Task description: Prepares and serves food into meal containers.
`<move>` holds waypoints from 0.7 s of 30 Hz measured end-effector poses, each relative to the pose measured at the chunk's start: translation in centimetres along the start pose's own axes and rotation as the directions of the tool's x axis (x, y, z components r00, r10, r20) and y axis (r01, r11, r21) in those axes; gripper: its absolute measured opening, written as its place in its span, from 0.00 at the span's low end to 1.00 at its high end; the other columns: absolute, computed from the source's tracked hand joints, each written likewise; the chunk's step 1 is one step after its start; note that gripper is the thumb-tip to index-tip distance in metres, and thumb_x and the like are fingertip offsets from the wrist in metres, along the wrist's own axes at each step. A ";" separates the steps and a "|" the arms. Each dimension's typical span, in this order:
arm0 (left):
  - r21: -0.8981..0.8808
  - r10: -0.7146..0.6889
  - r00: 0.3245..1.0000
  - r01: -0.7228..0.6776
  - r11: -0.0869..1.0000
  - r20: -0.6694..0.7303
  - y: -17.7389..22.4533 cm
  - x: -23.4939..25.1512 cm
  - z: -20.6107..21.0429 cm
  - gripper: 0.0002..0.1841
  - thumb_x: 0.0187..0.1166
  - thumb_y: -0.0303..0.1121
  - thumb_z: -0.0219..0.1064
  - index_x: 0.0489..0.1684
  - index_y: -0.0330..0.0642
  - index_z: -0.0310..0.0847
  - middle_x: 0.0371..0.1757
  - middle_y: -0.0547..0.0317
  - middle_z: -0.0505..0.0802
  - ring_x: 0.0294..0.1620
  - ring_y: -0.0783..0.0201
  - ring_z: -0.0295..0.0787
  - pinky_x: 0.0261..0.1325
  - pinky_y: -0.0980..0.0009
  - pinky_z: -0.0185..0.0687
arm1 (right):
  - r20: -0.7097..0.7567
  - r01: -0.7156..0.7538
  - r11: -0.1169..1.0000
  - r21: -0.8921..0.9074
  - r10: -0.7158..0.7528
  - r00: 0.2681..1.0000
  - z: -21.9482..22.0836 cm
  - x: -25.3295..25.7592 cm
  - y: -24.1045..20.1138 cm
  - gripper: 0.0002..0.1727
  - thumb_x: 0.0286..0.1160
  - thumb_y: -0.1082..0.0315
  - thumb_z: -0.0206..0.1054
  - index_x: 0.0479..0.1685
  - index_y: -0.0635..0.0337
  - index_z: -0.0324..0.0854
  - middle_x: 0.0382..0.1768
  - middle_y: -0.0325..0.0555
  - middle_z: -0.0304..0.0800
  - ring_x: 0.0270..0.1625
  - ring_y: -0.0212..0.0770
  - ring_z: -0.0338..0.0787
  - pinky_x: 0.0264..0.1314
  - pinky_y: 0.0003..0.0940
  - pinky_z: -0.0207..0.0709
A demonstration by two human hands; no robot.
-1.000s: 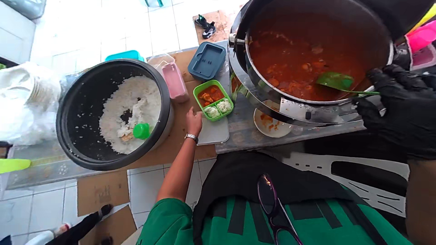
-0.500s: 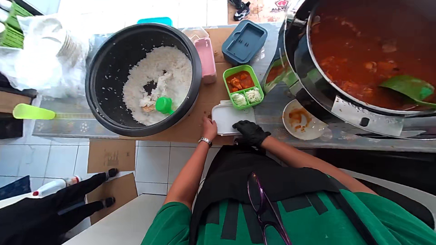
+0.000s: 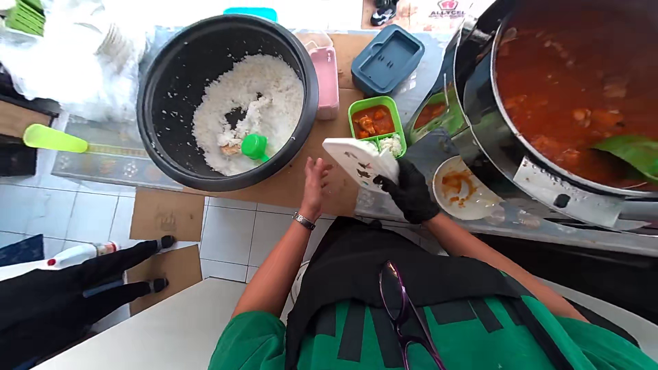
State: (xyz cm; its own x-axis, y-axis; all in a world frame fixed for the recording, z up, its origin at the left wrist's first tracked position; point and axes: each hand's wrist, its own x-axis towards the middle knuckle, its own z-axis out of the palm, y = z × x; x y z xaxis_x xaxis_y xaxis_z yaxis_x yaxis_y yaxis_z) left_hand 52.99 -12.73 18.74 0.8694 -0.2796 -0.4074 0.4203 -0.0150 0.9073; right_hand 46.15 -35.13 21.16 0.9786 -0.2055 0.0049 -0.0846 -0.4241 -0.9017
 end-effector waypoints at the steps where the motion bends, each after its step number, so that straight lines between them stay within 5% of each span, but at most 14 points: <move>1: 0.009 0.001 0.998 -0.001 1.000 0.056 -0.3 0.6 0.4 0.43 0.86 0.67 0.44 0.96 0.52 0.41 0.86 0.53 0.73 0.80 0.55 0.75 0.77 0.52 0.74 | 0.007 -0.080 0.985 0.154 0.080 0.997 -0.6 0.6 -0.5 0.26 0.71 0.70 0.73 0.68 0.68 0.75 0.46 0.48 0.91 0.44 0.35 0.92 0.52 0.38 0.90; 4: -0.069 -0.004 0.983 0.017 0.997 0.184 1.0 2.4 2.9 0.29 0.92 0.55 0.46 0.84 0.49 0.61 0.68 0.56 0.86 0.63 0.62 0.86 0.65 0.60 0.84 | 0.001 -0.156 0.910 0.385 0.169 0.986 -1.5 2.8 -0.4 0.25 0.72 0.77 0.71 0.68 0.64 0.70 0.45 0.42 0.90 0.44 0.28 0.92 0.50 0.29 0.90; 7: -0.194 0.001 1.000 0.003 0.981 0.020 1.0 7.2 5.2 0.21 0.93 0.40 0.52 0.76 0.35 0.67 0.55 0.47 0.90 0.52 0.59 0.91 0.59 0.59 0.88 | -0.116 -0.209 0.972 0.108 0.221 0.968 -1.3 6.0 0.6 0.33 0.76 0.67 0.74 0.77 0.69 0.66 0.58 0.61 0.87 0.60 0.49 0.91 0.66 0.49 0.84; 9: -0.158 -0.025 0.996 0.011 0.987 -0.089 0.9 9.8 5.9 0.24 0.92 0.42 0.55 0.77 0.32 0.65 0.57 0.42 0.88 0.52 0.58 0.90 0.59 0.59 0.87 | -0.137 -0.300 0.950 -0.089 0.287 0.948 -0.4 8.2 0.3 0.34 0.83 0.65 0.67 0.83 0.73 0.59 0.69 0.72 0.81 0.72 0.63 0.84 0.76 0.59 0.75; 15: -0.065 -0.110 0.967 0.097 0.993 -0.232 1.6 14.5 7.6 0.33 0.94 0.49 0.48 0.88 0.32 0.49 0.75 0.31 0.78 0.72 0.45 0.80 0.73 0.51 0.77 | -0.233 -0.453 0.854 -0.256 0.400 0.886 1.2 14.5 1.0 0.21 0.87 0.71 0.55 0.74 0.75 0.70 0.68 0.72 0.82 0.75 0.64 0.82 0.77 0.57 0.73; 18: -0.059 -0.156 0.960 0.146 0.988 -0.234 1.7 15.0 7.6 0.33 0.95 0.50 0.45 0.87 0.31 0.52 0.76 0.30 0.77 0.73 0.44 0.79 0.74 0.49 0.76 | -0.221 -0.553 0.771 -0.315 0.507 0.833 1.7 16.6 1.5 0.22 0.89 0.68 0.54 0.70 0.78 0.74 0.74 0.75 0.77 0.81 0.65 0.75 0.82 0.58 0.68; 21: 0.002 -0.218 0.963 0.221 0.975 -0.155 2.7 13.6 7.2 0.34 0.93 0.55 0.44 0.87 0.35 0.56 0.74 0.33 0.79 0.69 0.43 0.81 0.70 0.46 0.78 | -0.218 -0.634 0.678 -0.371 0.600 0.770 2.1 17.0 1.8 0.22 0.88 0.65 0.56 0.69 0.75 0.77 0.72 0.71 0.81 0.79 0.65 0.79 0.77 0.62 0.72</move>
State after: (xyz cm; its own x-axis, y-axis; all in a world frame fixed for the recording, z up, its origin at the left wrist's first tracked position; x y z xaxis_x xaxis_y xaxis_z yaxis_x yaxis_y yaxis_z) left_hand 64.15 -23.46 16.43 0.7864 -0.1169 -0.6065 0.6015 -0.0787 0.7950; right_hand 63.02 -37.54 18.69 0.6616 -0.6049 -0.4432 -0.7475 -0.4847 -0.4543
